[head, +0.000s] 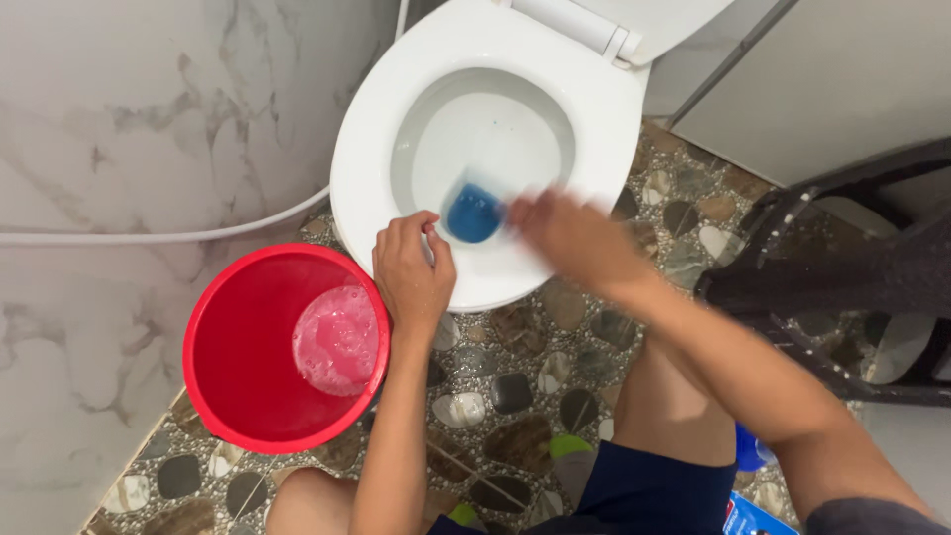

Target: The person dips a scrub brush into a bucket of cleaning solution and scrubs the rim, hinges, and interior of a toilet bowl with the brush.

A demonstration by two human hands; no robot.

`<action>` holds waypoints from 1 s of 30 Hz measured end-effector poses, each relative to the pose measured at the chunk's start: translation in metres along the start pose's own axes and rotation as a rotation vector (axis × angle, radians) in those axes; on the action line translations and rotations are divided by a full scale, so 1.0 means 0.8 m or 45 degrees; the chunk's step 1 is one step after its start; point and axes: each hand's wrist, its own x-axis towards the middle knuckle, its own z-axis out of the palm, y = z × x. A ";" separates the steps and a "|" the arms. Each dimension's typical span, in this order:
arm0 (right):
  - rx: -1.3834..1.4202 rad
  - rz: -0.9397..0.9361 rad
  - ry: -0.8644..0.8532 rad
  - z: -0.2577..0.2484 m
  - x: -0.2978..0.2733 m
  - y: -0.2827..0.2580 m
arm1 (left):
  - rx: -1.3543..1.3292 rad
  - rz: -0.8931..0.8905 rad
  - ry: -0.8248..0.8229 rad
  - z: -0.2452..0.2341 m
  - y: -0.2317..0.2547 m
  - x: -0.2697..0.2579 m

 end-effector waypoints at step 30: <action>-0.208 -0.290 0.629 0.066 0.241 0.196 | 0.035 -0.024 -0.008 -0.007 0.010 0.015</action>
